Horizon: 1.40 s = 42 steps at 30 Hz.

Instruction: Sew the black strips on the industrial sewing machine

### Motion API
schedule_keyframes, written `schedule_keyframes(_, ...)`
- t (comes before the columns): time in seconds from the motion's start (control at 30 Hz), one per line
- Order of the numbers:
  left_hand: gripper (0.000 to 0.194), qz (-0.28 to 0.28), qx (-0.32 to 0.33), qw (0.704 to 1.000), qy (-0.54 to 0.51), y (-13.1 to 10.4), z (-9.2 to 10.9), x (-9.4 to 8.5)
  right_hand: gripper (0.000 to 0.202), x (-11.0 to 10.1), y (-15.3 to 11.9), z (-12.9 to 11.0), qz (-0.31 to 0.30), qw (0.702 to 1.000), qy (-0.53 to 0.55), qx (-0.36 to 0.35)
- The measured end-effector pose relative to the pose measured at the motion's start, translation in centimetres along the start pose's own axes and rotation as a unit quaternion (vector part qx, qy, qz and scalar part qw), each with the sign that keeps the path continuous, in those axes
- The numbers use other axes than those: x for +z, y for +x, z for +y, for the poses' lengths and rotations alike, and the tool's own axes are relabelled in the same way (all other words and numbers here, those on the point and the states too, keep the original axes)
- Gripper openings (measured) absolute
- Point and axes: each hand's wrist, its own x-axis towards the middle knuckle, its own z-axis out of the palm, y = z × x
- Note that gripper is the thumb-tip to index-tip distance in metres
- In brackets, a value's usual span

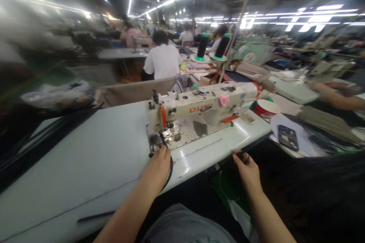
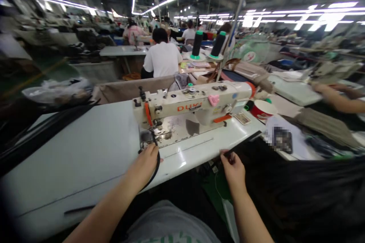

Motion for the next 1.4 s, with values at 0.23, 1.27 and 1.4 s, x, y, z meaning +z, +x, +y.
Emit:
schedule_keyframes(0.23, 0.024, -0.013, 0.001, 1.000, 0.020, 0.0, 0.6, -0.3, 0.063, 1.2, -1.8, -3.4, -0.107, 0.992, -0.048, -0.038)
schedule_keyframes(1.27, 0.023, 0.103, 0.033, 0.991, 0.072, 1.1, -0.9, 1.3, 0.063, 9.1, -1.0, -6.6, -0.306, 0.947, -0.082, -0.055)
schedule_keyframes(1.4, 0.026, 0.111, 0.023, 0.991, 0.068, 1.0, -0.8, 1.2, 0.068, 9.1, -0.1, -5.8, -0.342, 0.936, -0.080, -0.030)
